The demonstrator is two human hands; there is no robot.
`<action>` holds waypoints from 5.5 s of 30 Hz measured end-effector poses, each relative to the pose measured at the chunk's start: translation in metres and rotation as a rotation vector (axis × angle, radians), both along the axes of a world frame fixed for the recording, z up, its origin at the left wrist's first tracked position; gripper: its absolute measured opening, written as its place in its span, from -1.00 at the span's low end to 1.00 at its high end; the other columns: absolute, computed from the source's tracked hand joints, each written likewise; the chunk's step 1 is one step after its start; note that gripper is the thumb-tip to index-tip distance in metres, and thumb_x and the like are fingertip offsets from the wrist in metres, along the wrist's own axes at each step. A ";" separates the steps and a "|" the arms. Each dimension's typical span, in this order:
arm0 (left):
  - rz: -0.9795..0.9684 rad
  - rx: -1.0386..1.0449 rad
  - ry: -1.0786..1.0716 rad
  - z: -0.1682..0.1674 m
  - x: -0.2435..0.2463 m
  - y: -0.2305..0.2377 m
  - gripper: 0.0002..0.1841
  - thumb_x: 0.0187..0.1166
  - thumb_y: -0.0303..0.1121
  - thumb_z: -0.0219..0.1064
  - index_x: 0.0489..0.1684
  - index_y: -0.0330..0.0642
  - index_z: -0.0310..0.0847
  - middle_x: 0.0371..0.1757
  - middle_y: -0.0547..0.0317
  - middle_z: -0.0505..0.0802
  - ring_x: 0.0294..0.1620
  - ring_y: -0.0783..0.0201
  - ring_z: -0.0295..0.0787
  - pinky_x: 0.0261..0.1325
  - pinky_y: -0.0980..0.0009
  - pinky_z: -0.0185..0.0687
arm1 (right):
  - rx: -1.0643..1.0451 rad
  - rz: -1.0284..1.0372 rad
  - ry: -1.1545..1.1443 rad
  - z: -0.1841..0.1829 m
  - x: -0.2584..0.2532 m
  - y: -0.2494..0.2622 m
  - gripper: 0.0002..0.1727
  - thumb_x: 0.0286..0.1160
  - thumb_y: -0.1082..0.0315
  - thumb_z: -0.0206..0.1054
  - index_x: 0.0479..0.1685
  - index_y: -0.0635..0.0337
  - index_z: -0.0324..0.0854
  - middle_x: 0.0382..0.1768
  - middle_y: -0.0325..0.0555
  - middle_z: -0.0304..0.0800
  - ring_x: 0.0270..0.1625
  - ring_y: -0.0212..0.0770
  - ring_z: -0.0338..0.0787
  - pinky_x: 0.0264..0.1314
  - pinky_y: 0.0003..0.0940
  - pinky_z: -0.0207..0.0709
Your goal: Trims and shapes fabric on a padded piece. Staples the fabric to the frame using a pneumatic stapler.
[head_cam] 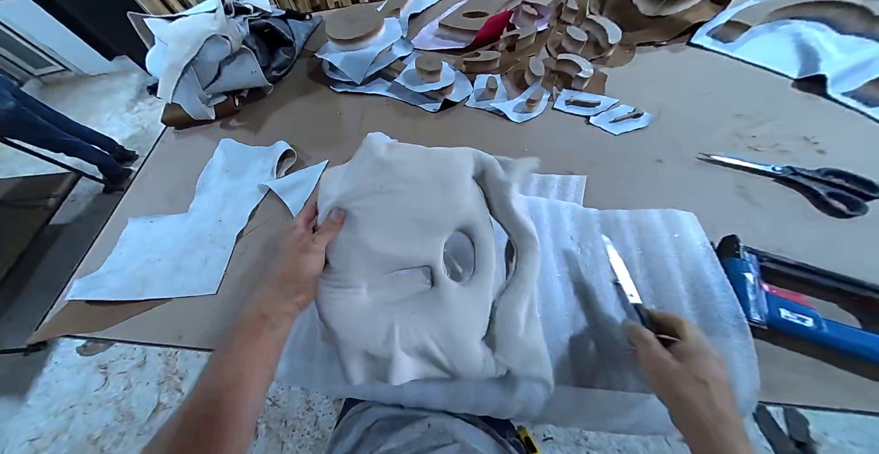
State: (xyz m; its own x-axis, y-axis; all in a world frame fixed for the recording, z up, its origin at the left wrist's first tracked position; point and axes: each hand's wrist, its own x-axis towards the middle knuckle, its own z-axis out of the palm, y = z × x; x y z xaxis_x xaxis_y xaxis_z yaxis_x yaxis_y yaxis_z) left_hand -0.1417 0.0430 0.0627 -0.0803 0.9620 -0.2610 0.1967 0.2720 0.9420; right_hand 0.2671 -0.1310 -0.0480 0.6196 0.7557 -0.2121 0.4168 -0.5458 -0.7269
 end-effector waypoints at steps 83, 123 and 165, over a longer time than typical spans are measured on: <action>-1.313 0.944 0.527 -0.145 -0.014 -0.160 -0.68 0.47 -0.26 0.33 -0.78 -0.03 0.67 -0.49 0.26 0.77 0.37 -0.07 0.69 0.80 -0.50 -0.38 | -0.304 0.413 -0.786 0.072 -0.298 -0.145 -0.63 0.45 0.35 0.20 0.13 -0.02 0.84 -0.13 -0.14 0.79 -0.29 -0.09 0.73 -0.45 -0.22 0.47; -1.582 0.919 0.553 -0.136 0.006 -0.131 -0.82 0.38 -0.21 0.38 -0.53 -0.02 0.83 0.12 0.16 0.82 0.10 0.08 0.73 0.42 -0.13 0.39 | -0.306 -0.103 -0.625 0.049 -0.388 -0.163 -0.57 0.58 0.33 0.14 0.33 -0.03 0.80 -0.27 -0.14 0.84 -0.48 -0.22 0.77 -0.69 -0.35 0.46; -1.586 0.793 0.395 -0.136 0.005 -0.124 -0.80 0.30 -0.23 0.33 -0.67 -0.05 0.73 0.32 0.21 0.77 0.03 0.15 0.76 0.15 0.00 0.57 | -0.567 -0.122 -0.573 0.063 -0.411 -0.130 -0.48 0.38 0.38 0.24 0.38 0.04 0.77 -0.44 -0.13 0.70 -0.69 -0.21 0.61 -0.78 -0.33 0.40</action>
